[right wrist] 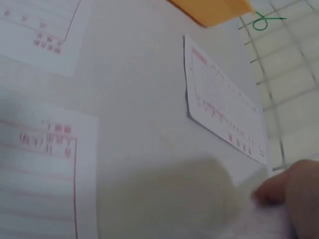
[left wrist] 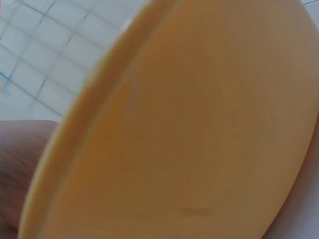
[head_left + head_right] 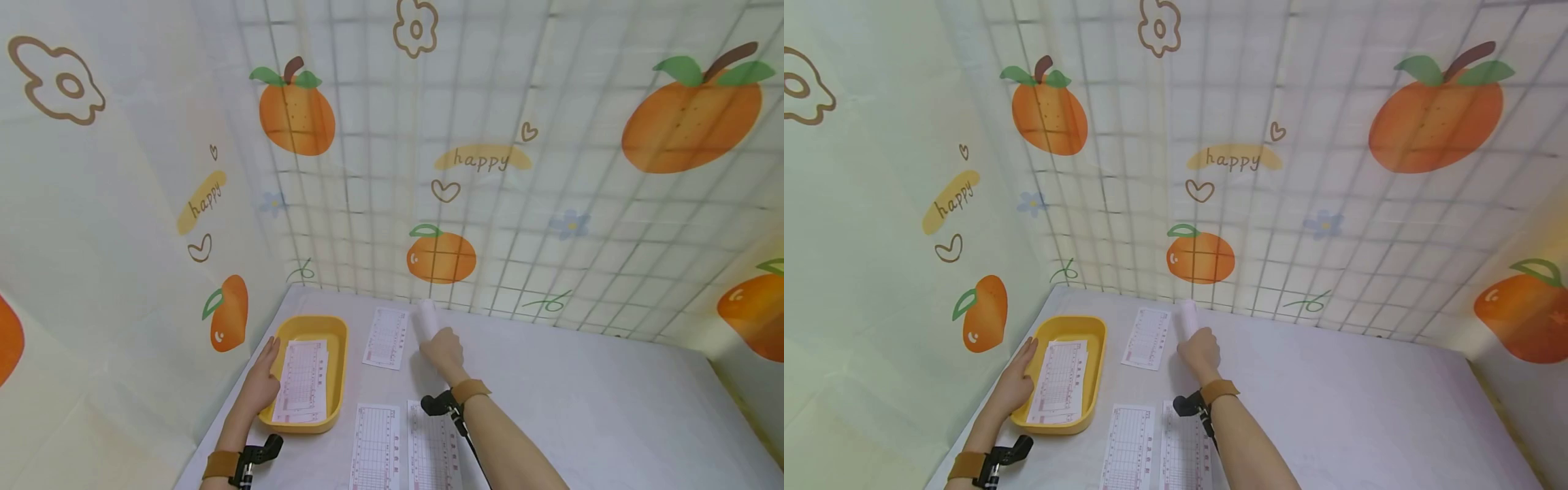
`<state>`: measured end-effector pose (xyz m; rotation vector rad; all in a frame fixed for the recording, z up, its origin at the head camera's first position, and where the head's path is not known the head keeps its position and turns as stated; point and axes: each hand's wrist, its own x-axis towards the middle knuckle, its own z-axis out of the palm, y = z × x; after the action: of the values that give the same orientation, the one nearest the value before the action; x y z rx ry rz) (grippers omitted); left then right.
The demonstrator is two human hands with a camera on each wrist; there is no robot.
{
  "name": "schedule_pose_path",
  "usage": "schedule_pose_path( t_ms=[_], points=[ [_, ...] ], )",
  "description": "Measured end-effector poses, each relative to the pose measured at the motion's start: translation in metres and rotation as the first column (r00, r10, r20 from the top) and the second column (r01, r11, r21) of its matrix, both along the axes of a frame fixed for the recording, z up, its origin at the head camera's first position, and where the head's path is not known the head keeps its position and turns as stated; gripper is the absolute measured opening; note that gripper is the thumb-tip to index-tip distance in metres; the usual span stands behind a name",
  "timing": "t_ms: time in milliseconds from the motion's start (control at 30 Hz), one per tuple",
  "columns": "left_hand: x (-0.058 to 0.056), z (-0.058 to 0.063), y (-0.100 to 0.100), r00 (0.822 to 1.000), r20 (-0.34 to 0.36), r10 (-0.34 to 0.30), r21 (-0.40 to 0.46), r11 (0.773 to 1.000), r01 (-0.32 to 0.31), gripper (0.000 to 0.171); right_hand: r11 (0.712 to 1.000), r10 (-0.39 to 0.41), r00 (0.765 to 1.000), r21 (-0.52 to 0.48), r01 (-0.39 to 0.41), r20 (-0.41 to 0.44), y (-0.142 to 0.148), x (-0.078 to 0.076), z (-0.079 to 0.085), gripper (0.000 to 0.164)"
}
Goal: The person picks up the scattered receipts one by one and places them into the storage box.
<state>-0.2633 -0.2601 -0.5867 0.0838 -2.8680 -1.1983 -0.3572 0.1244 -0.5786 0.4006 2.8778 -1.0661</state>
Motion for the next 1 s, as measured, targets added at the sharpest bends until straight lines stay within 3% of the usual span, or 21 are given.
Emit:
schedule_pose_path(
  t_ms=[167, 367, 467, 600, 700, 867, 1000],
  points=[
    [0.001, 0.001, 0.000, 1.000, 0.000, 0.002, -0.006, 1.000, -0.002, 0.083, 0.999, -0.004, 0.998, -0.039, 0.002, -0.063, -0.002, 0.006, 0.013, 0.068],
    [0.002, 0.002, 0.001, 1.000, -0.004, -0.007, 0.001, 1.000, 0.007, 0.083, 0.990, 0.012, 0.985, -0.139, -0.036, -0.174, -0.006, 0.001, 0.023, 0.041],
    [0.002, 0.002, 0.000, 1.000, -0.008, -0.010, 0.002, 1.000, 0.010, 0.083, 0.982, 0.006, 0.980, -0.184, -0.043, -0.198, -0.011, -0.002, 0.031, 0.035],
    [0.002, 0.001, 0.000, 1.000, -0.011, -0.011, 0.007, 1.000, 0.011, 0.083, 0.945, 0.001, 0.982, -0.321, -0.062, -0.187, -0.024, 0.001, 0.050, 0.037],
    [0.001, -0.001, -0.001, 1.000, -0.014, -0.016, 0.003, 1.000, 0.016, 0.084, 0.907, 0.041, 0.985, -0.406, -0.107, -0.167, -0.040, 0.007, 0.069, 0.038],
    [0.000, -0.003, -0.003, 1.000, -0.020, -0.021, 0.000, 1.000, 0.021, 0.084, 0.860, 0.150, 0.972, -0.460, -0.219, -0.182, -0.078, 0.018, 0.096, 0.037],
    [-0.001, -0.004, -0.003, 1.000, -0.009, -0.015, 0.004, 1.000, 0.015, 0.084, 0.833, 0.231, 0.960, -0.478, -0.278, -0.157, -0.112, 0.028, 0.106, 0.034]
  ],
)
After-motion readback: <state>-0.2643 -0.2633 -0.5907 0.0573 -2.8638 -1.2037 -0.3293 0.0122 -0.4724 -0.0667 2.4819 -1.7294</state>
